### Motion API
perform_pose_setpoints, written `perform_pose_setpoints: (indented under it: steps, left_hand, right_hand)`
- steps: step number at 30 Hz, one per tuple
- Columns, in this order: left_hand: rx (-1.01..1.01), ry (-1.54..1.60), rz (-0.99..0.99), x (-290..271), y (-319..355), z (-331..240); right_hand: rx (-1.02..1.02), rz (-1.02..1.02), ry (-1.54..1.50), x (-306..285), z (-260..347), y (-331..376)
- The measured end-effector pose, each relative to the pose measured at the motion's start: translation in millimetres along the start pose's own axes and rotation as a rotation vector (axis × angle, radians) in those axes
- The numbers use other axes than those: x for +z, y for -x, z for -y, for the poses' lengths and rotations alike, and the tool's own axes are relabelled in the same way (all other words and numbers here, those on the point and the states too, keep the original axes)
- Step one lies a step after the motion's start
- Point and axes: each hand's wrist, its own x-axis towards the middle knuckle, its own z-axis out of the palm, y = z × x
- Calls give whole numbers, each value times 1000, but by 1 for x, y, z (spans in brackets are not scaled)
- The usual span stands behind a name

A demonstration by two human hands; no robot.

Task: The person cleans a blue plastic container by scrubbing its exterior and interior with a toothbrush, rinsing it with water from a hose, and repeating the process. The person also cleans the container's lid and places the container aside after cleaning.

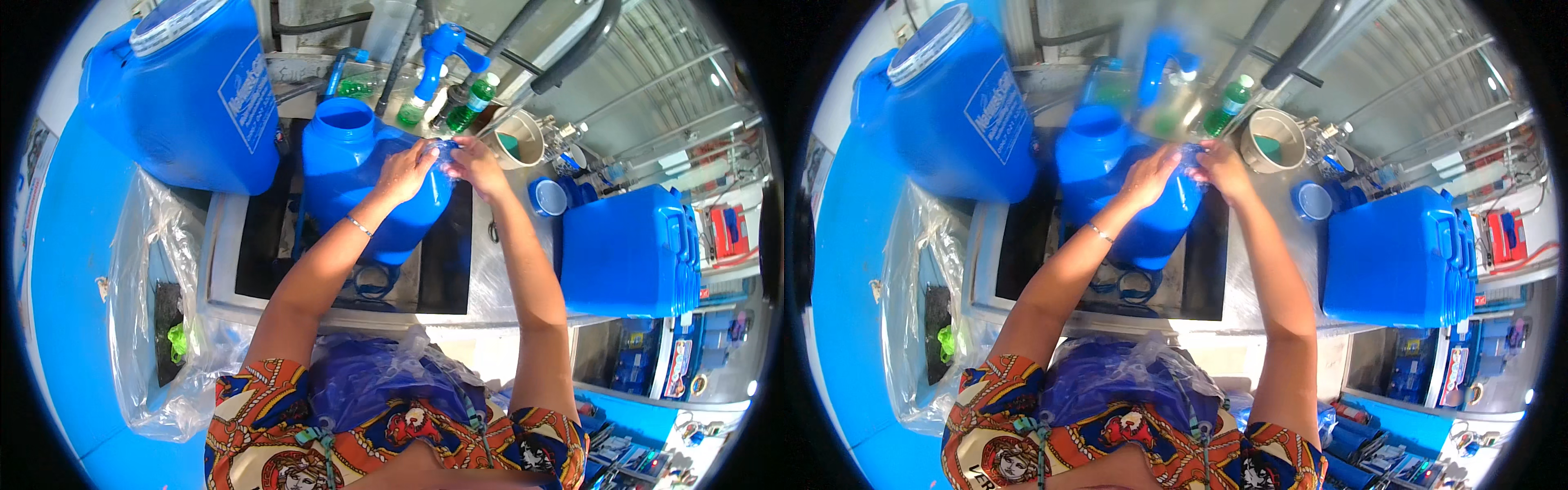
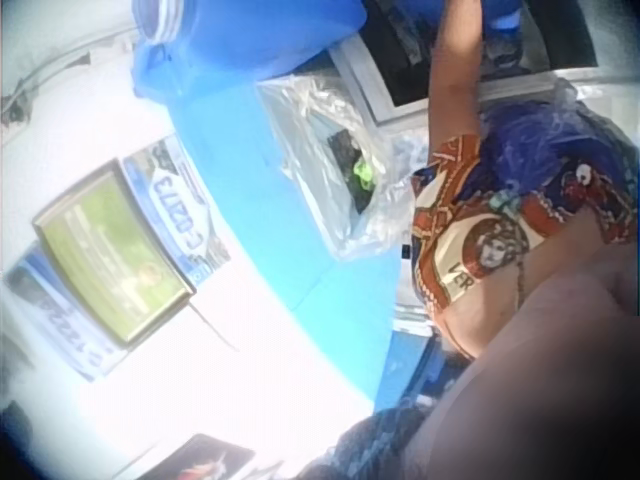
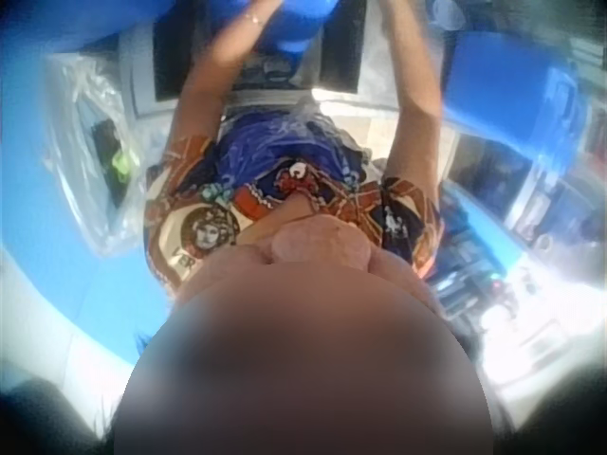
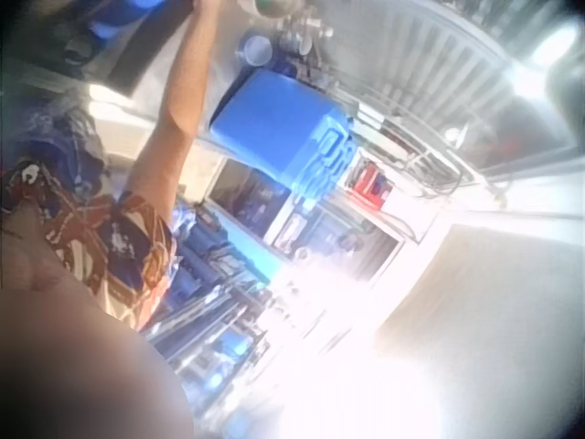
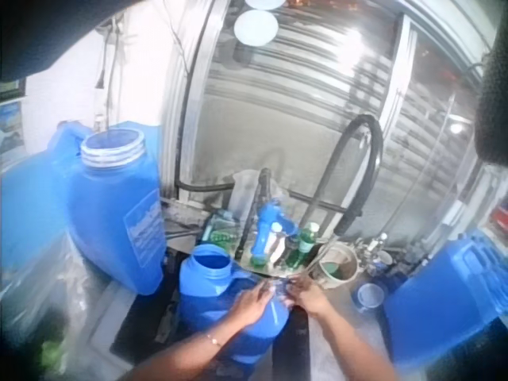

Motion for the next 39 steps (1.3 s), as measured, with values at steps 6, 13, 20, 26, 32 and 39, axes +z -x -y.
perform_pose_setpoints:
  steps: [6, 13, 20, 26, 32, 39]
  left_hand:
    - [-28, 5, -4, 26, -6, 6]
    - [-48, 89, -22, 42, 24, 8]
    - [-161, 131, -45, 32, 38, 36]
    - [-122, 112, -89, 35, 27, 28]
    - [-61, -12, -63, 40, 8, 4]
    - [88, -179, -40, 30, 0, 0]
  right_hand:
    - [-259, -210, 586, 15, -29, -5]
    - [-377, -72, 818, -6, -51, 17]
    - [124, -528, 1518, -115, -125, 87]
    - [-55, -611, 1206, -150, -165, 118]
    - [-565, -367, 1082, -61, -88, 102]
    - [-334, -210, 1216, -2, -63, 91]
